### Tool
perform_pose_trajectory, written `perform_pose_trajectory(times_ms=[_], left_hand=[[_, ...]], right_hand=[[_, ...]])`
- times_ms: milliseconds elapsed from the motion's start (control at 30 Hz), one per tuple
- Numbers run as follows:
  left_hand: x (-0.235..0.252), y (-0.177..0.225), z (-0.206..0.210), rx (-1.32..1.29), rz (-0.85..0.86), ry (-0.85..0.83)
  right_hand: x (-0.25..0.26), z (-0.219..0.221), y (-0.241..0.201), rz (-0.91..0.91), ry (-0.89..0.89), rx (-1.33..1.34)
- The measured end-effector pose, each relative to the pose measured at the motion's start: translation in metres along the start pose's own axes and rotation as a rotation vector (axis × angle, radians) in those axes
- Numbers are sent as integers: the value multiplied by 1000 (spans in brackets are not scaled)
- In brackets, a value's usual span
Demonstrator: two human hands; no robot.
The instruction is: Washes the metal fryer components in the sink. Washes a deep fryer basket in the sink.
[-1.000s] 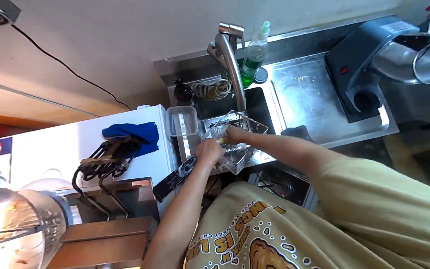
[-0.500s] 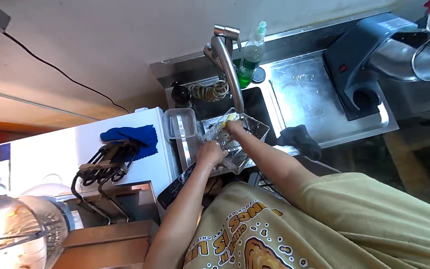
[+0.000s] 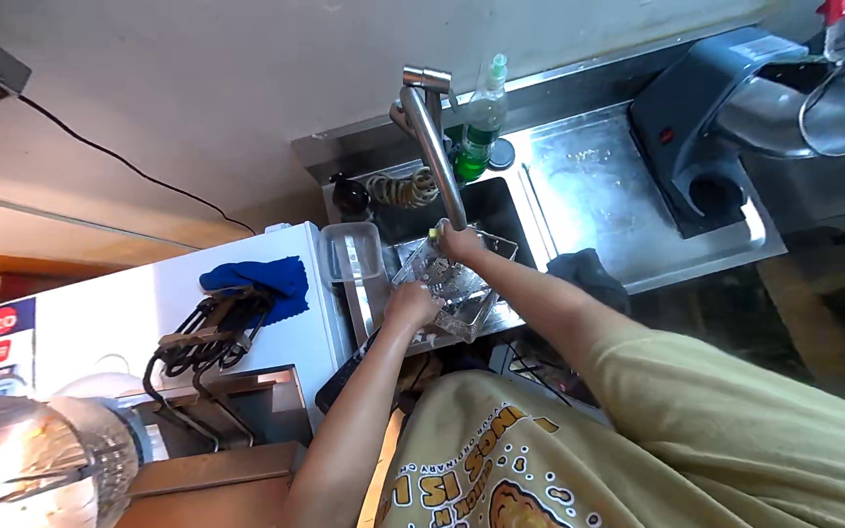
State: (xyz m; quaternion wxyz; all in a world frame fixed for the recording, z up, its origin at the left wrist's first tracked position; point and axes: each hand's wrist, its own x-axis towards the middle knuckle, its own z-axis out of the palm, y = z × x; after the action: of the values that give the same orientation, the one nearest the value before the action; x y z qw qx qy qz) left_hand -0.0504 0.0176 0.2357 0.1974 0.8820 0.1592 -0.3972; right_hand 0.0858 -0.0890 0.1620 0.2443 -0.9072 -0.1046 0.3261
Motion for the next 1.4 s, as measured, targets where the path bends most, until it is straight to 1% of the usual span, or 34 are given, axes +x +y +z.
perform_pose_trajectory(times_ms=[33,100,133,200,233,300,333,367,400,433,467,567,633,700,800,867,967,1033,1100,1167,1233,1300,1333,1400], left_hand=[[0,0,-1,3,-4,0],[0,1,-2,6,-2,-12],[0,2,-3,15,5,-19],[1,1,-4,23,20,-25],[1,2,-5,22,19,-29],[3,3,-6,16,6,-28],[5,4,-8,13,2,-25],[8,4,-9,8,4,-20],[11,5,-12,-1,0,-22],[15,6,-16,-12,-8,-28],[20,7,-22,-29,-16,-44],[35,10,-35,-104,-47,-97],[45,16,-38,-175,-82,-133],[57,23,-42,-148,-87,-149],[65,23,-43,-14,-3,-162],[64,26,-44,54,-7,-202],[69,22,-40,43,-30,-232],[72,20,-41,34,-12,-251],[71,22,-48,52,20,-257],[71,23,-55,56,66,-257],[68,25,-59,10,67,-269],[67,27,-57,-10,46,-258],[69,28,-57,2,47,-252],[70,33,-59,77,73,-262]], right_hand=[[4,-5,4,-150,-2,-132],[5,-19,17,-539,-20,-467],[6,-29,23,-688,-76,-645],[9,-42,39,-818,-259,-935],[10,-42,49,-819,-350,-1015],[3,-45,52,-683,-509,-1088],[-1,-50,45,-577,-561,-1057],[-5,-57,36,-468,-591,-969],[-6,-65,29,-379,-579,-836],[-4,-75,24,-327,-516,-700],[0,-86,21,-304,-416,-571],[19,-112,6,-298,-95,-318],[38,-119,-5,-321,15,-194],[58,-119,-11,-340,10,-112],[69,-106,-8,-356,6,-22],[63,-101,-1,-383,25,-21],[51,-88,17,-476,17,-55],[36,-86,22,-497,23,-13],[16,-86,25,-458,5,37],[-8,-79,29,-357,-21,49],[-33,-65,35,-257,-52,-24],[-55,-42,43,-178,-72,-109],[-63,-31,47,-158,-54,-126],[-73,-15,51,-180,9,-133]])
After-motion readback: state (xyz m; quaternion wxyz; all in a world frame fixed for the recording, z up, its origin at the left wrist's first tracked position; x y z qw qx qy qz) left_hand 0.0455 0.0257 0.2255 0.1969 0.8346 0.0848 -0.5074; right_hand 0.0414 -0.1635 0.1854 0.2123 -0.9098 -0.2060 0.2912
